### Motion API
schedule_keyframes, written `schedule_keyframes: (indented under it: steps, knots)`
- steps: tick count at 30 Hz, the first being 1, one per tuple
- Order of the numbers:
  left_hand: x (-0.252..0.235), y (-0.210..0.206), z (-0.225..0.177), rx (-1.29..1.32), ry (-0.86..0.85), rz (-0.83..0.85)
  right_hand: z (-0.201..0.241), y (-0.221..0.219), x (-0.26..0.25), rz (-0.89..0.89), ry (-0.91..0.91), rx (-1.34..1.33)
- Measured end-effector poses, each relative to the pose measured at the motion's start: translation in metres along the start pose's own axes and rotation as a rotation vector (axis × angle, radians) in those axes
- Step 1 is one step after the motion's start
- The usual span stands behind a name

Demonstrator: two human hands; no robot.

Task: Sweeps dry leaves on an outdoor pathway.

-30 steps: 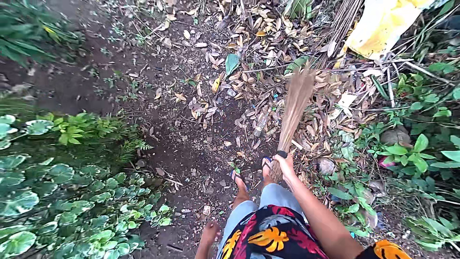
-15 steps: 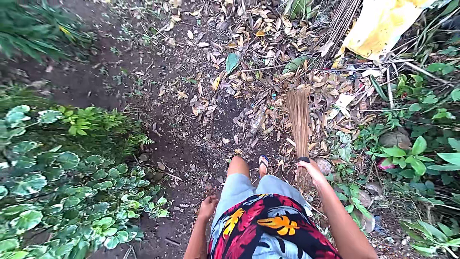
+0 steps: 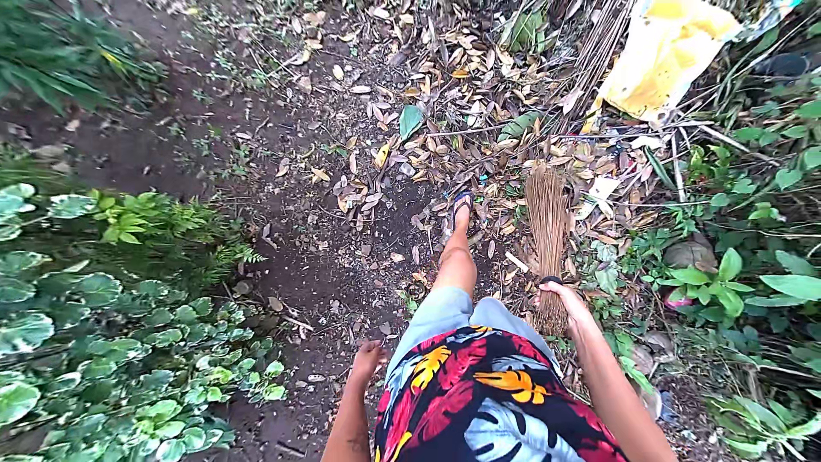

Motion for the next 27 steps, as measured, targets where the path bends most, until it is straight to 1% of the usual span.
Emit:
schedule_keyframes:
  steps: [5, 8, 11, 16, 18, 20, 22, 23, 24, 25, 27]
  knots:
    - [-0.004, -0.015, -0.025, -0.028, -0.022, 0.020, 0.008, -0.019, -0.002, 0.046, 0.015, 0.062]
    - [0.002, -0.016, -0.019, -0.043, -0.015, 0.043, 0.004, -0.034, -0.005, 0.085, 0.015, 0.147]
    - [0.012, -0.014, -0.003, -0.066, 0.023, 0.039, -0.009, -0.065, 0.001, 0.124, -0.027, 0.270]
    - [0.043, -0.014, 0.023, -0.052, 0.073, 0.001, -0.062, -0.139, 0.004, 0.336, -0.188, 0.403]
    - [0.056, -0.012, 0.030, -0.053, 0.077, -0.009, -0.079, -0.167, -0.002, 0.410, -0.291, 0.384]
    - [0.065, -0.009, 0.043, -0.046, 0.084, -0.025, -0.080, -0.183, -0.018, 0.427, -0.398, 0.332]
    - [0.072, -0.005, 0.056, -0.045, 0.108, -0.037, -0.061, -0.180, -0.040, 0.434, -0.441, 0.247]
    - [0.076, -0.003, 0.061, -0.045, 0.123, -0.048, -0.051, -0.164, -0.061, 0.407, -0.422, 0.181]
    - [0.079, -0.001, 0.065, -0.040, 0.132, -0.060, -0.040, -0.144, -0.081, 0.345, -0.375, 0.113]
    - [0.082, 0.001, 0.066, -0.034, 0.134, -0.072, -0.029, -0.120, -0.096, 0.246, -0.303, 0.072]
    - [0.085, 0.001, 0.068, -0.025, 0.135, -0.083, -0.015, -0.075, -0.106, -0.004, -0.126, 0.119]
Point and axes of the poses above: each hand's wrist, its own x-axis away from the middle knuckle, its own y-axis out of the back of the hand, z = x × y, the point moved 9 cm from there along -x, towards the middle knuckle, and after that the axes turned 12 degrees about -y, right-handed, at the moved point
